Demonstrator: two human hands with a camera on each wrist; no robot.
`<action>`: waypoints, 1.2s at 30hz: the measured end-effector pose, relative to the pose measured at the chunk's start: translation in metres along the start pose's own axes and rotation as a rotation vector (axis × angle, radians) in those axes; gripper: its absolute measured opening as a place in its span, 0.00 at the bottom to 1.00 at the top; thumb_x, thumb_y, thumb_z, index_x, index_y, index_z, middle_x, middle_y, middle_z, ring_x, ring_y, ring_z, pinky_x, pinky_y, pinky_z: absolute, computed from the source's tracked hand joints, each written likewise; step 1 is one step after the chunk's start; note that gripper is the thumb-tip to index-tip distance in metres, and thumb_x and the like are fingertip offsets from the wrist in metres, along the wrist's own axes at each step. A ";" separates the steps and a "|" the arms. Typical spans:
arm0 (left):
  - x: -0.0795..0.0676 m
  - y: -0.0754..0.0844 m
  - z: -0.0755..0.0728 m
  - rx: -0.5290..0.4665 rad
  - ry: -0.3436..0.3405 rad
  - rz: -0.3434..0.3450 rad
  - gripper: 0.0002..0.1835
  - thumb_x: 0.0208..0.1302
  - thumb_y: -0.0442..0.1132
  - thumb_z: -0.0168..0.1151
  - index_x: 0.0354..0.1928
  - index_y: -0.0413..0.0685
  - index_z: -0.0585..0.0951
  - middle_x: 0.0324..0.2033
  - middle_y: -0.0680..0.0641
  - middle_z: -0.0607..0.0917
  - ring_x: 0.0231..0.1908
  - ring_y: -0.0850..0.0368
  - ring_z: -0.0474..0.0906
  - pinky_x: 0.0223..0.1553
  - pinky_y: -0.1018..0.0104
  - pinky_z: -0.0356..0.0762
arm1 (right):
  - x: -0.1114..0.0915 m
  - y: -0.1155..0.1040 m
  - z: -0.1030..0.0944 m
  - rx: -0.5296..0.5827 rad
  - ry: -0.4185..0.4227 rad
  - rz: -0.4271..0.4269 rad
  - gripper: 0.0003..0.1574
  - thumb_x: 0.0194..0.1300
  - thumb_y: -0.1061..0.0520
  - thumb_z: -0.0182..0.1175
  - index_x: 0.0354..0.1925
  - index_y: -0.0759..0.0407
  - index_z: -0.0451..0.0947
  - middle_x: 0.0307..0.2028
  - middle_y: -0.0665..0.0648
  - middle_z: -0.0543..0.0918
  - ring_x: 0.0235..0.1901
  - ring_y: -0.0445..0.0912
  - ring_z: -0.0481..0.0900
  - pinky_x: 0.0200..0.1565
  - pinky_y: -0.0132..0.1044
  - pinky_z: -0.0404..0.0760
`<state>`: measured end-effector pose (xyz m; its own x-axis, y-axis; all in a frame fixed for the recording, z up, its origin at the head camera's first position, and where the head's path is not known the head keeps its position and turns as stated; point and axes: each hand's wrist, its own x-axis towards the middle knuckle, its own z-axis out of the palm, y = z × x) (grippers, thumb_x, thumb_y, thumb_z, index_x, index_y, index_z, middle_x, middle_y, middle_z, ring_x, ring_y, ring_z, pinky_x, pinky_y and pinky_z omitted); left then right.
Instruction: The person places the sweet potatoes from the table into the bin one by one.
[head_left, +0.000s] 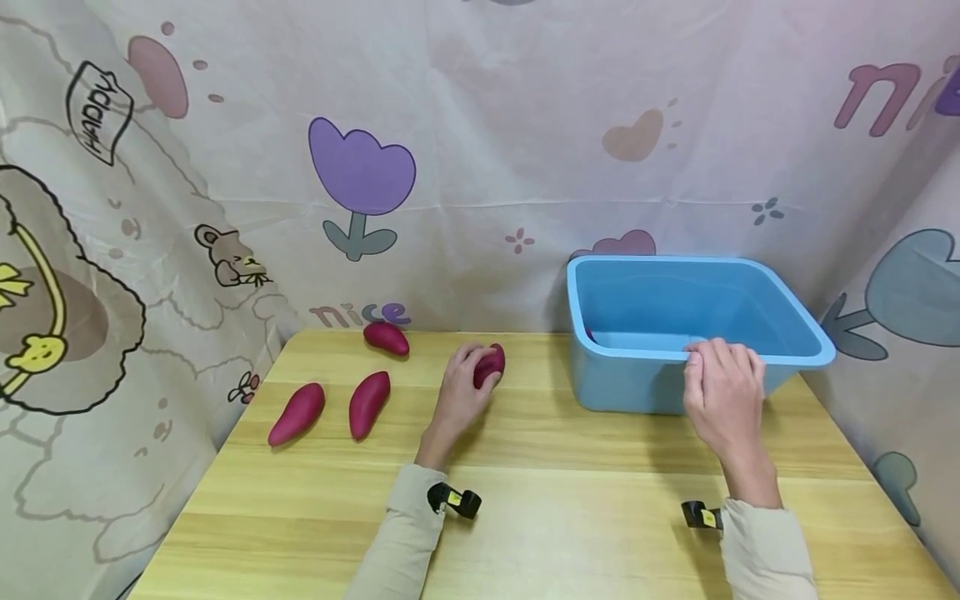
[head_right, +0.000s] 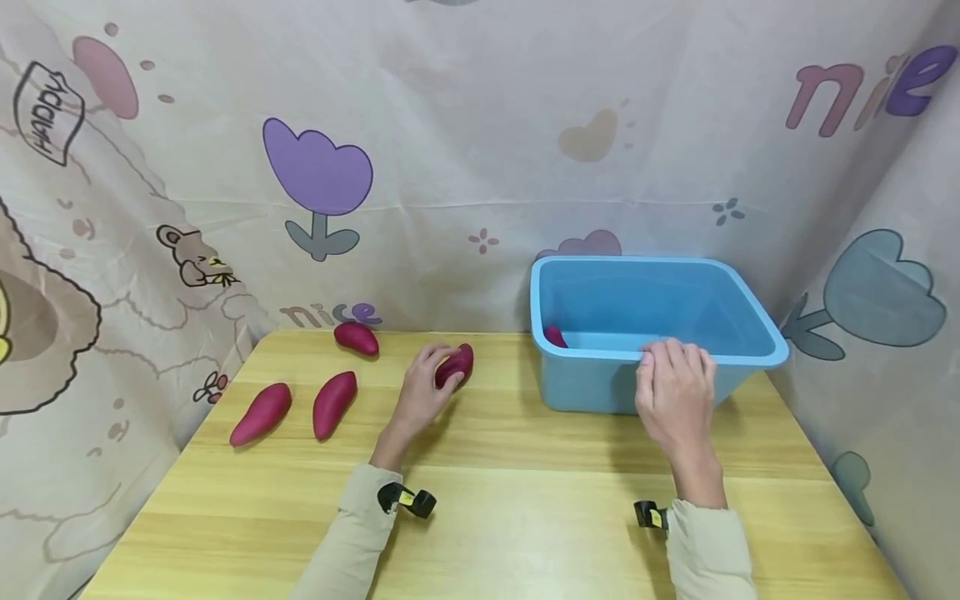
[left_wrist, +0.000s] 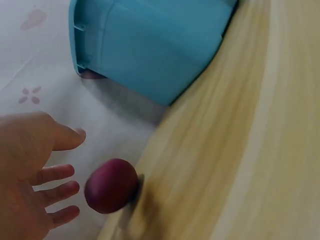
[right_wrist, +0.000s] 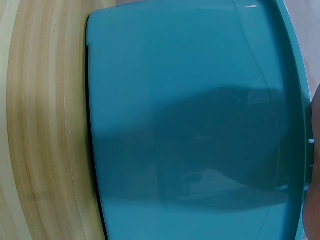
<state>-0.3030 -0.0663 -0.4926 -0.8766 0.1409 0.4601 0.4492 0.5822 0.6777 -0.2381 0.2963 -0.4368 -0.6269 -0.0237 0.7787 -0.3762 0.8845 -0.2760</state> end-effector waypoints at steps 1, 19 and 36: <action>-0.001 -0.002 0.001 0.004 -0.006 -0.007 0.20 0.64 0.32 0.71 0.58 0.39 0.83 0.59 0.38 0.78 0.60 0.38 0.74 0.58 0.42 0.75 | 0.000 0.000 0.000 -0.002 -0.003 0.000 0.24 0.79 0.53 0.40 0.40 0.67 0.78 0.38 0.66 0.81 0.42 0.65 0.72 0.57 0.65 0.61; -0.005 -0.015 0.015 0.035 -0.086 -0.120 0.29 0.63 0.35 0.73 0.67 0.43 0.78 0.66 0.34 0.71 0.64 0.36 0.69 0.61 0.38 0.73 | 0.000 -0.001 0.000 -0.012 -0.009 -0.003 0.22 0.79 0.55 0.40 0.39 0.66 0.78 0.38 0.66 0.81 0.43 0.65 0.72 0.57 0.65 0.61; -0.005 -0.016 0.021 0.024 -0.059 -0.099 0.25 0.62 0.23 0.69 0.62 0.41 0.80 0.59 0.35 0.75 0.59 0.34 0.75 0.60 0.39 0.74 | -0.002 0.000 -0.002 -0.028 -0.013 -0.008 0.22 0.79 0.55 0.40 0.39 0.66 0.78 0.38 0.66 0.80 0.43 0.65 0.72 0.57 0.65 0.61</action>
<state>-0.3098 -0.0599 -0.5175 -0.9255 0.1281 0.3565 0.3562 0.6148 0.7037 -0.2357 0.2968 -0.4368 -0.6327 -0.0371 0.7735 -0.3628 0.8967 -0.2537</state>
